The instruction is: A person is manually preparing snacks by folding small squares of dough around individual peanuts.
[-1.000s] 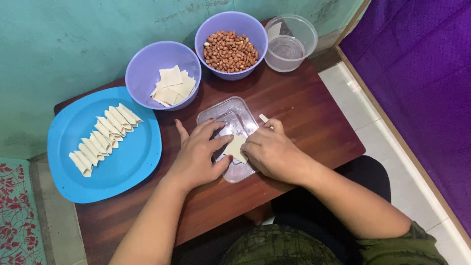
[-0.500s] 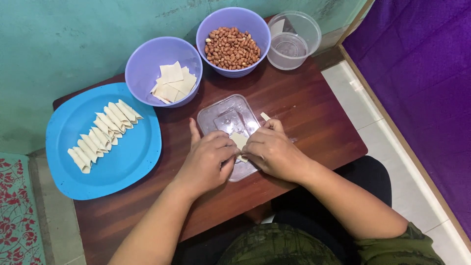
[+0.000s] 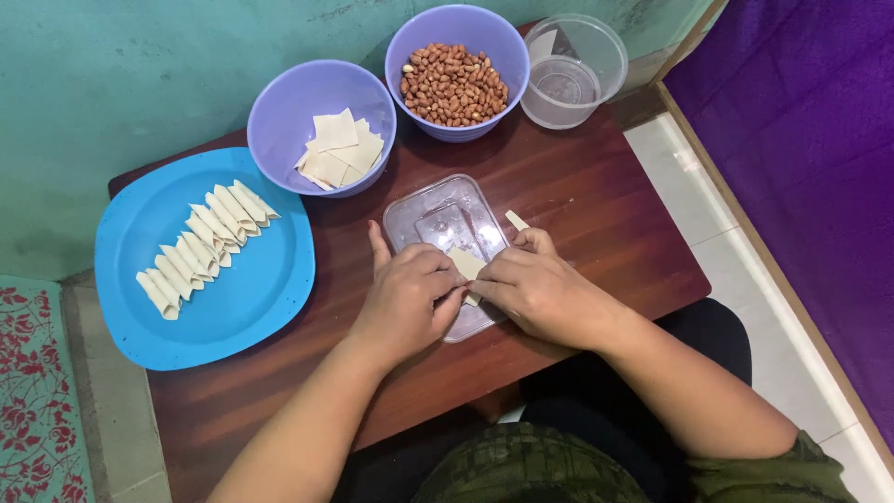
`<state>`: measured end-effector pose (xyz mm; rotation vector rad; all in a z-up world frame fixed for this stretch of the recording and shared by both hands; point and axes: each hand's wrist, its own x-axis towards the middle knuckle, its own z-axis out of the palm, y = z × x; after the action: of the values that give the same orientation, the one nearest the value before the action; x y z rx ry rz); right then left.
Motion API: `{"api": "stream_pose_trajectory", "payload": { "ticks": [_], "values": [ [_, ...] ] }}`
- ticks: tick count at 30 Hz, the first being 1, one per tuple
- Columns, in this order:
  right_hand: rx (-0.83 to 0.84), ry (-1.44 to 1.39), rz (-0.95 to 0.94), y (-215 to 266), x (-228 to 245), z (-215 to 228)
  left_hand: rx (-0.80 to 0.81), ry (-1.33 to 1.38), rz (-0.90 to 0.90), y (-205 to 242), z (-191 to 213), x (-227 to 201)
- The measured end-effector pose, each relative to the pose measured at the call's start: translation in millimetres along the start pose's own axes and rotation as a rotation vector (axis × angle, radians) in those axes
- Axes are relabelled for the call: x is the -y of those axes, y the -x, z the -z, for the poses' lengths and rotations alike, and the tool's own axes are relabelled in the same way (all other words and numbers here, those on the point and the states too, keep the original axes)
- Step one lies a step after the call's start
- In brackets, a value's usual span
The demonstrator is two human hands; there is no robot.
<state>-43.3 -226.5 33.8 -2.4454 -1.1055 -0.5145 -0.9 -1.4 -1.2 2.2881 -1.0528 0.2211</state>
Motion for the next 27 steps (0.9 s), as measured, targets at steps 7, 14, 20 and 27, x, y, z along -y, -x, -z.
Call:
{"api": "stream_pose_trajectory", "payload": {
  "ticks": [7, 14, 20, 27],
  "values": [
    [-0.062, 0.092, 0.103, -1.4, 0.8, -0.5, 0.008, 0.050, 0.043, 0.0, 0.6, 0.8],
    [-0.101, 0.077, 0.096, 4.9, -1.6, -8.7, 0.047, 0.051, 0.035, -1.5, 8.9, -3.1],
    [-0.146, 0.054, 0.064, 7.8, -6.5, -20.7, 0.102, 0.046, 0.020, -2.2, 17.0, -8.7],
    [-0.085, -0.076, -0.069, 13.0, -6.3, -21.2, 0.098, 0.009, 0.007, -2.9, 14.5, -11.6]
  ]
}}
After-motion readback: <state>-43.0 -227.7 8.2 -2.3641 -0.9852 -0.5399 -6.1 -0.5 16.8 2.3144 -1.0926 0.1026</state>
